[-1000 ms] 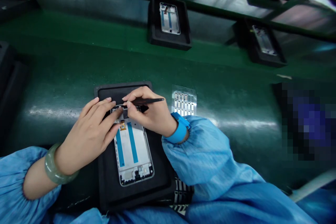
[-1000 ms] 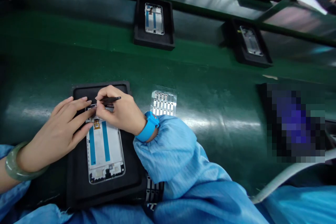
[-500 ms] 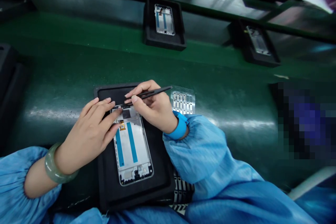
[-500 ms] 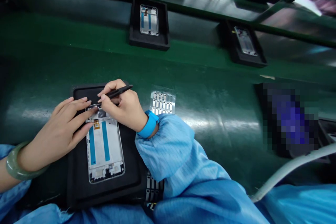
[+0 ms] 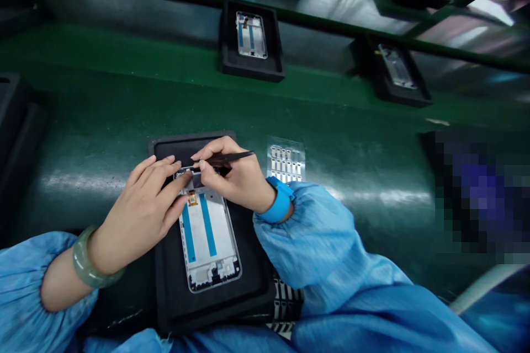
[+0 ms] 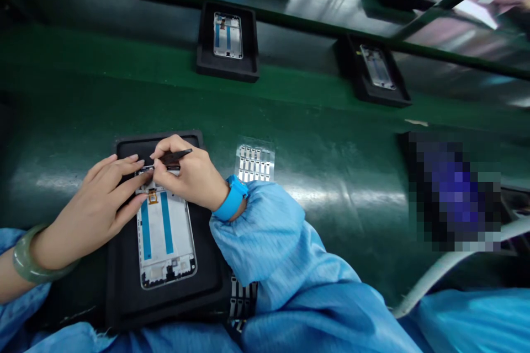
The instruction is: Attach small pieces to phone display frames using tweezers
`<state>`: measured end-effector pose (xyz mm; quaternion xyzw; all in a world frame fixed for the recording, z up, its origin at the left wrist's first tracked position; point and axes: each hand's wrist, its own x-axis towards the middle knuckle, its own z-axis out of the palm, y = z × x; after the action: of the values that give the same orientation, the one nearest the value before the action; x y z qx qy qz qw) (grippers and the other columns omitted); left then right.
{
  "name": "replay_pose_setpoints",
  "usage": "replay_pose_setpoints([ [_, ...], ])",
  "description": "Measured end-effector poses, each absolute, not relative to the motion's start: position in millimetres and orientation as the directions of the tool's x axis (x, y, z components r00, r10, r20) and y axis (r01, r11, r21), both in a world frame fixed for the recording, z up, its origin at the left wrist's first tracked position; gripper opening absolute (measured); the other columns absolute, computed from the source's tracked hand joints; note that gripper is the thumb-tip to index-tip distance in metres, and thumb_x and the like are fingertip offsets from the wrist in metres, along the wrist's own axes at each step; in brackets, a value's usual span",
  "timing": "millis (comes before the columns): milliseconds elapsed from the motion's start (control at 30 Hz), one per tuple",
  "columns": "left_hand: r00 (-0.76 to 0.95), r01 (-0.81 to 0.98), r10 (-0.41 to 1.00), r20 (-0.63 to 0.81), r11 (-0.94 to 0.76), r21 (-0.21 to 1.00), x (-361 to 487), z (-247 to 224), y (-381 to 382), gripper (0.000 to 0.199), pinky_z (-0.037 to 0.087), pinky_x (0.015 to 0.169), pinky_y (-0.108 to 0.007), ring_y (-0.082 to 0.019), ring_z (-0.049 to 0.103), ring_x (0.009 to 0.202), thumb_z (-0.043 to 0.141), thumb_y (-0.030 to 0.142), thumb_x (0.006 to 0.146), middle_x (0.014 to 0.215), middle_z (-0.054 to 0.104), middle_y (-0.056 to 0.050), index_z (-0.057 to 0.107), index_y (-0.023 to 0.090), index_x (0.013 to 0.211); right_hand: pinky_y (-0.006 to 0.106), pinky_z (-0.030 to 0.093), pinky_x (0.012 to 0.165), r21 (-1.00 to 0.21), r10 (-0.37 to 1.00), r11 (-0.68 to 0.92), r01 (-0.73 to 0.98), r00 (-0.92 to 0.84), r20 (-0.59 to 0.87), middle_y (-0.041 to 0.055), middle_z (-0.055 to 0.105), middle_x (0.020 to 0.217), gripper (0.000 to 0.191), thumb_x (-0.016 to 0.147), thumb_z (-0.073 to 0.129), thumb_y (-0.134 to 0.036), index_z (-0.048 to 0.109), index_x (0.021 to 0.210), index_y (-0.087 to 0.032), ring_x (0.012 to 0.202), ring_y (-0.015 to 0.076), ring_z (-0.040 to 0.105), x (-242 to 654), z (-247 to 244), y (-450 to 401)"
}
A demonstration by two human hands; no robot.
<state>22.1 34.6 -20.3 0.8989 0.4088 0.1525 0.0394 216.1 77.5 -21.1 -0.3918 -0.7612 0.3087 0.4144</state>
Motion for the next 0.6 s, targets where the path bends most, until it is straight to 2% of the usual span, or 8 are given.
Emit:
replay_pose_setpoints([
  [367,0.619,0.724,0.746,0.247,-0.663,0.189,22.3,-21.4,34.3,0.033,0.034,0.106,-0.048,-0.027,0.046,0.122,0.048,0.026,0.090,0.119,0.054,-0.014,0.053,0.012,0.120,0.024,0.051,0.067,-0.781,0.854,0.504,0.368,-0.346,0.388,0.0018,0.060,0.082,0.007,0.080,0.051,-0.018,0.053,0.087,-0.017,0.073,0.0115,0.062,215.0,-22.2,78.6],
  [600,0.612,0.729,0.745,0.264,-0.661,0.175,23.0,-23.0,35.2,0.032,0.035,0.106,-0.049,-0.027,0.046,0.122,0.048,0.027,0.090,0.119,0.055,-0.014,0.054,0.012,0.118,0.022,0.050,0.068,-0.701,0.807,0.586,0.407,-0.369,0.460,0.0011,0.060,0.081,0.010,0.076,0.051,-0.011,0.053,0.085,-0.018,0.073,0.0103,0.060,212.5,-19.6,78.3],
])
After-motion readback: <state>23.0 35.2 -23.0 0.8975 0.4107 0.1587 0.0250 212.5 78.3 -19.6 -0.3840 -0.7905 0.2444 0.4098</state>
